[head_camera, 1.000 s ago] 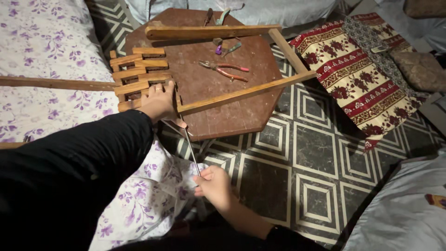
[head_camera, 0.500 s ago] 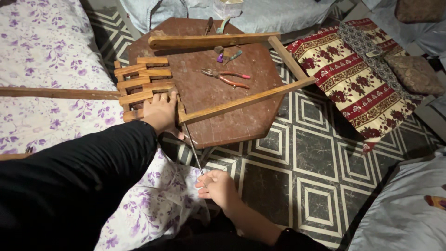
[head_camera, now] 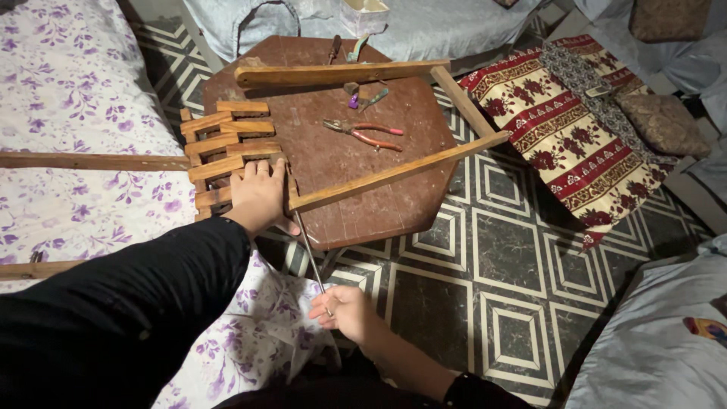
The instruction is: The person assembles a wooden frame by inserting dowels and securing slats with a metal rod. They use pliers and a metal rod to tighten and align the components on a small table.
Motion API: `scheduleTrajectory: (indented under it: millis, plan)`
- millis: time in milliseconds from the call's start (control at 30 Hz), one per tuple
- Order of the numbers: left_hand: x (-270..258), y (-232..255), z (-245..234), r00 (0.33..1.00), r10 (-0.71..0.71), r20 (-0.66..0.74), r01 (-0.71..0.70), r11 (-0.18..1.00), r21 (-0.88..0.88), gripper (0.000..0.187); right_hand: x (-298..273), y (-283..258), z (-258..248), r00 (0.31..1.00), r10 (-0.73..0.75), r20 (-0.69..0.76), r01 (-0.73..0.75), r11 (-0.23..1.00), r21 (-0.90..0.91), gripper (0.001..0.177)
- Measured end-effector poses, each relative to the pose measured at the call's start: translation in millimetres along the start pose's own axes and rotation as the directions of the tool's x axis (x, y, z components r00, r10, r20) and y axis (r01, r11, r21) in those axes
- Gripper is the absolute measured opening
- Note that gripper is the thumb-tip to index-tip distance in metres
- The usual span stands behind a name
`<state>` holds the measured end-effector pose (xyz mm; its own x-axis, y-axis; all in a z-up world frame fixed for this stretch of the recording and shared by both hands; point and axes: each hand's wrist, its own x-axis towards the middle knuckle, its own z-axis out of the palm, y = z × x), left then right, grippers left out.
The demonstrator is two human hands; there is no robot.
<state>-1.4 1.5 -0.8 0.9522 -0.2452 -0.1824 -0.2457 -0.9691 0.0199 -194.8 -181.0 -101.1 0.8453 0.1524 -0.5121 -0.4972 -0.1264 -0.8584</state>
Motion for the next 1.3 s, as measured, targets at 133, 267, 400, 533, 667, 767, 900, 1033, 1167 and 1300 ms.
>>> scheduleTrajectory:
  millis: [133,267,400,533,667,767,900,1033,1167,1300]
  plan:
    - [-2,-2,1,1.0,0.011,-0.01,-0.011,0.999,-0.038,0.157,11,23,-8,0.993,0.015,0.114,-0.048,0.956,0.29,0.034]
    - [3,-4,7,1.0,0.013,-0.001,-0.013,1.0,-0.025,0.157,16,35,-15,0.959,-0.045,0.28,-0.151,0.757,0.636,0.029]
    - [10,-6,19,1.0,0.01,-0.008,-0.01,1.0,-0.024,0.154,19,22,-19,0.968,0.0,0.25,-0.118,0.883,0.454,0.032]
    - [13,-5,22,0.998,0.006,-0.069,-0.007,1.0,-0.016,0.143,15,3,-26,0.974,0.079,0.211,-0.123,0.971,0.206,0.033]
    - [9,-7,4,0.992,0.002,0.123,0.004,0.999,-0.051,0.158,21,-4,-31,0.969,0.089,0.23,-0.112,0.99,0.087,0.035]
    - [3,-6,-12,0.987,0.01,0.163,-0.004,0.999,-0.038,0.162,36,-9,-37,0.977,0.09,0.195,-0.08,0.995,-0.058,0.043]
    - [-3,-1,-13,0.989,-0.011,0.15,0.024,0.996,-0.085,0.164,64,-27,-62,0.998,0.067,0.0,-0.062,0.914,-0.402,0.04]
    - [0,4,-12,0.979,-0.05,0.198,0.076,0.989,-0.129,0.164,101,-69,-110,0.942,-0.277,0.188,0.319,0.916,-0.245,0.025]
    - [2,14,-11,0.98,-0.097,0.171,0.114,0.989,-0.093,0.165,174,-132,-133,0.9,-0.396,0.184,0.434,0.853,-0.29,0.024]
    - [6,22,-9,0.967,-0.148,0.207,0.168,0.982,-0.081,0.167,245,-175,-119,0.872,-0.404,0.277,0.484,0.801,-0.353,0.024]
